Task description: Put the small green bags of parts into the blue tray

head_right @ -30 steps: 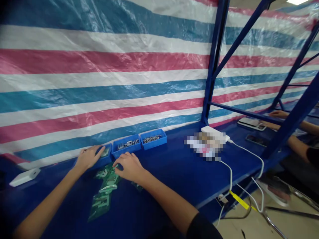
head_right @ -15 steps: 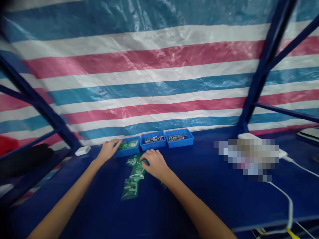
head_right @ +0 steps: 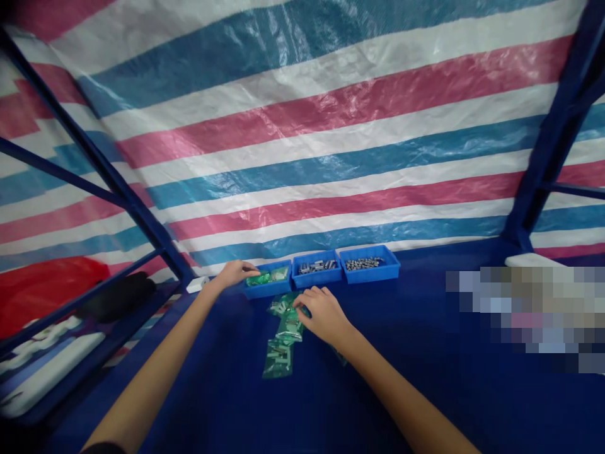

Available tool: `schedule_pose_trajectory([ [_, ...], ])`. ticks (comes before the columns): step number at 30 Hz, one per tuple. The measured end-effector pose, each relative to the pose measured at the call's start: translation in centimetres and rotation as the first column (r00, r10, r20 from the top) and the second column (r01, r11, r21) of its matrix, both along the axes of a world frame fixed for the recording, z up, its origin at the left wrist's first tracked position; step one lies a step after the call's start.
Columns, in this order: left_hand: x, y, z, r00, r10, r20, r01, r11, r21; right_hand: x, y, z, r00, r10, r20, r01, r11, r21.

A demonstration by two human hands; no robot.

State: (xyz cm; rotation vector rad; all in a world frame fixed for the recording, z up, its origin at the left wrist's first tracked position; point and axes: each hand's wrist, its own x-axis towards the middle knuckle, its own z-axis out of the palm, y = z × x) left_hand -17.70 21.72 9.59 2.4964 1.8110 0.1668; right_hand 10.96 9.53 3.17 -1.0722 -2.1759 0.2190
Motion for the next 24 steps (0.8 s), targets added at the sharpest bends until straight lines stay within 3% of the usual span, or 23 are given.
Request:
schedule_pose_trajectory([
  [4, 0.3, 1.0, 1.3, 0.991, -0.027, -0.133, 0.019, 0.998, -0.055, 0.0, 0.0, 0.1, 1.000, 0.005, 0.003, -0.005, 1.000, -0.012],
  [12, 2.2, 1.9, 1.7, 0.975, 0.015, -0.222, 0.012, 0.993, 0.120, -0.1, 0.1, 0.1, 1.000, 0.011, 0.014, -0.011, 1.000, -0.029],
  [19, 3.3, 2.2, 0.1, 0.985, -0.012, -0.174, 0.035, 0.991, 0.131, -0.2, -0.2, 0.1, 0.999, 0.009, 0.031, -0.008, 0.999, -0.039],
  [24, 2.1, 0.5, 0.9, 0.998, -0.045, -0.043, 0.052, 0.983, 0.173, -0.2, -0.4, 0.2, 0.999, -0.001, 0.042, 0.004, 0.999, -0.052],
])
